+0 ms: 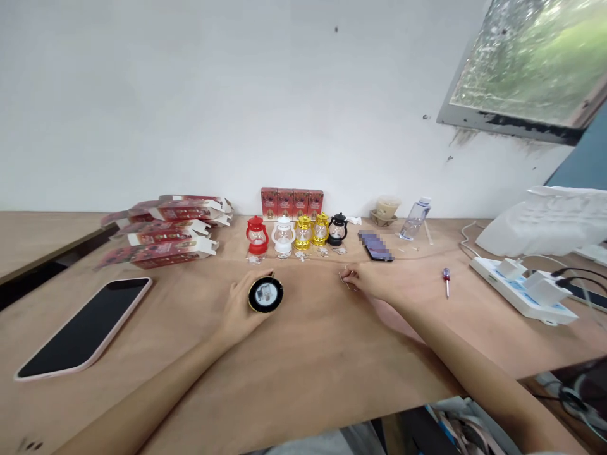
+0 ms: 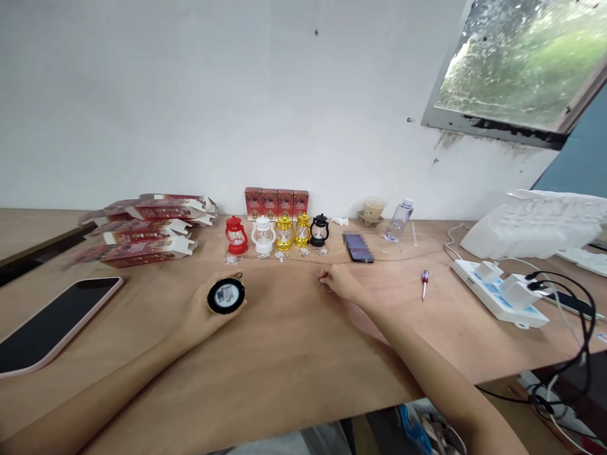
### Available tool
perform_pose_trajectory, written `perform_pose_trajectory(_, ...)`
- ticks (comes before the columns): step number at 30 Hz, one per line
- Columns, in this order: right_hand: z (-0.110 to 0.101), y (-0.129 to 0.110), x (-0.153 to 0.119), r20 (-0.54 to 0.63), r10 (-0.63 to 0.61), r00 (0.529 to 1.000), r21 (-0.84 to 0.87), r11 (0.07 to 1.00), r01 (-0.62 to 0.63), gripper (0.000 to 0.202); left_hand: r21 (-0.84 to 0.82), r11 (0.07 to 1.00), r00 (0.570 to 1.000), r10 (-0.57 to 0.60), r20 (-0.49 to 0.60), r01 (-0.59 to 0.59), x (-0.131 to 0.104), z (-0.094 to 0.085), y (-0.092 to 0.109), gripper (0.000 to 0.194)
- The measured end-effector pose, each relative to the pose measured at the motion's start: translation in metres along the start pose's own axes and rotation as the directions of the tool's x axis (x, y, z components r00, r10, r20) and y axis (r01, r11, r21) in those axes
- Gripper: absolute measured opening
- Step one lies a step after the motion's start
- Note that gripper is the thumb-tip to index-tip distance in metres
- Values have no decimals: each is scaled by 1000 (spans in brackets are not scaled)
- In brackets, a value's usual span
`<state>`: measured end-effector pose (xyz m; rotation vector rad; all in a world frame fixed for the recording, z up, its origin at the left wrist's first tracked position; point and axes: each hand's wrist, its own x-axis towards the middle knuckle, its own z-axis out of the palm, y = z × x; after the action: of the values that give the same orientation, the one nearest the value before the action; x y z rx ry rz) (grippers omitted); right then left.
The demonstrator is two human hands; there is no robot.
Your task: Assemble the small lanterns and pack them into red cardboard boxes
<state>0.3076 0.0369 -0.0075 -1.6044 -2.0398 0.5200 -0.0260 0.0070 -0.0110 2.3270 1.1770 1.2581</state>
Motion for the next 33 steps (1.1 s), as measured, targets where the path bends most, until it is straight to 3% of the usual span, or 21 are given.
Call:
perform_pose_trajectory(9, 4, -1, -3, 75, -40, 996, 77, 996, 34, 10, 1, 1000, 1000, -7, -9, 7, 1, 0, 3, 49)
perform_pose_trajectory(12, 7, -5, -5, 69, -33, 997, 33, 999, 31, 12, -3, 1000, 1000, 3, -3, -3, 0, 0, 1, 50)
perform_pose_trajectory(15, 8, -11, -8, 16, -51, 999, -52, 997, 52, 14, 9, 1000, 1000, -6, -3, 6, 0, 1, -1, 51)
perform_pose_trajectory(18, 12, -17, -13, -115, -120, 986, -128, 986, 105, 14, 43, 999, 1000, 0, 2, 0, 0, 1, 1, 48)
perform_pose_trajectory(21, 23, -25, -17, -304, -230, 925, -163, 969, 187, 15, 94, 996, 999, -7, 39, 3, 0, -1, 5, 47)
perform_pose_trajectory(23, 34, -33, -21, -342, -317, 885, -165, 947, 275, 17, 120, 993, 996, -24, 83, 14, 1, -2, 8, 49)
perform_pose_trajectory(28, 56, -56, -27, -180, -516, 837, -213, 851, 479, 19, 164, 986, 983, -41, 177, 11, 3, -5, 14, 52)
perform_pose_trajectory(33, 60, -62, -24, -138, -579, 803, -280, 801, 529, 15, 187, 981, 982, -87, 165, 55, 5, -6, 17, 52)
